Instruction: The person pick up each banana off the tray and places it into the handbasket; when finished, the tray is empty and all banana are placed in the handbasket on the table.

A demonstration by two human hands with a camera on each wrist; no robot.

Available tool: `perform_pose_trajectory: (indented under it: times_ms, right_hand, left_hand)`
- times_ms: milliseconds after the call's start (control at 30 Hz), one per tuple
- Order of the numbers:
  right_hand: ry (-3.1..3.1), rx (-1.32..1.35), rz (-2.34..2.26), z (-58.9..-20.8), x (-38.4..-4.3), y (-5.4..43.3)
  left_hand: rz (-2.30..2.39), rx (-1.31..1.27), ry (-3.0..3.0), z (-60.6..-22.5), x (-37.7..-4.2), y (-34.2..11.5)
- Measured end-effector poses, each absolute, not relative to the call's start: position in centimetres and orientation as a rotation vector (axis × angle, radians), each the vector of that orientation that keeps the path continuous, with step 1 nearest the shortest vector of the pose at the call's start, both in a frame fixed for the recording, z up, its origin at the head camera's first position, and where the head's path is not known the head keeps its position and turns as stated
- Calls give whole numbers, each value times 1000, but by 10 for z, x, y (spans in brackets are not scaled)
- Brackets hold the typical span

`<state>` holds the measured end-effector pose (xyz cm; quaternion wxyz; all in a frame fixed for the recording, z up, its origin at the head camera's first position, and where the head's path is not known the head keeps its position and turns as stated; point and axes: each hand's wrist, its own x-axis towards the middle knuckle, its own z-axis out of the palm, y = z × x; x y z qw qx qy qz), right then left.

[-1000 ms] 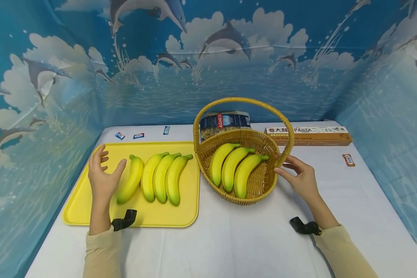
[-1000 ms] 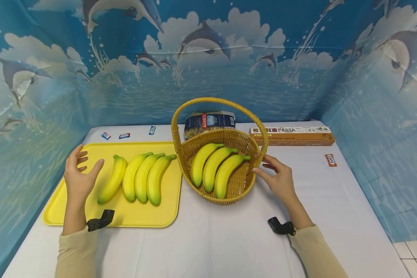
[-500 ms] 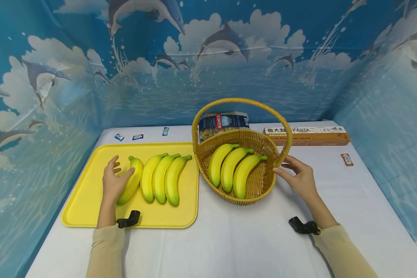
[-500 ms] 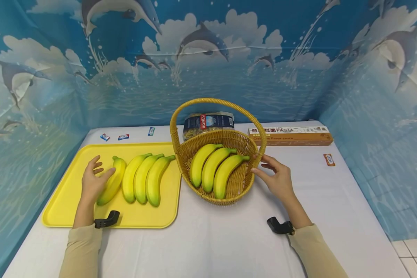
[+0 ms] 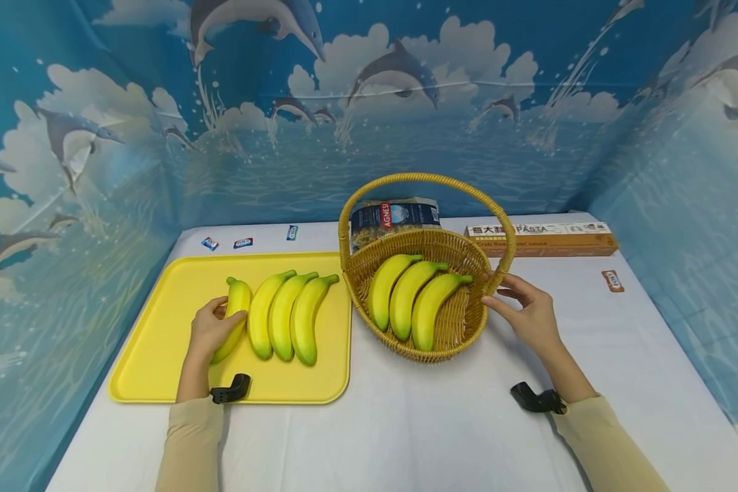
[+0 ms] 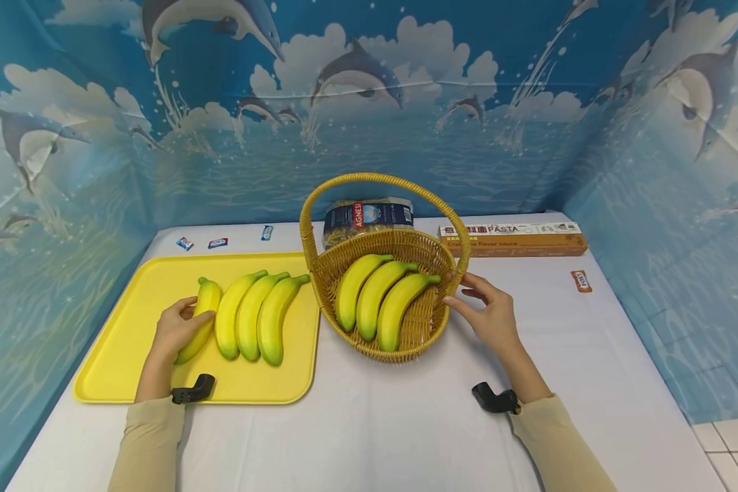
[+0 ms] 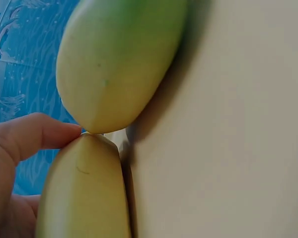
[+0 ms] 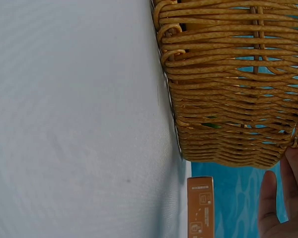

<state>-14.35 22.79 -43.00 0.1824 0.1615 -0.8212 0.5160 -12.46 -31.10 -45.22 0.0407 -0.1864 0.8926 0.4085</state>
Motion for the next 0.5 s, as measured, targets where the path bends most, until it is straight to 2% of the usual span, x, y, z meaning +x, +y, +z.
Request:
perform_pose_trajectory:
  times_ms: [267, 500]
  right_hand:
    - [-2319, 440, 1463, -422, -139, 225]
    - [-2318, 442, 1461, -423, -140, 225]
  left_hand:
    - [1268, -636, 2763, -446, -125, -307]
    - [1344, -586, 2931, -402, -114, -277]
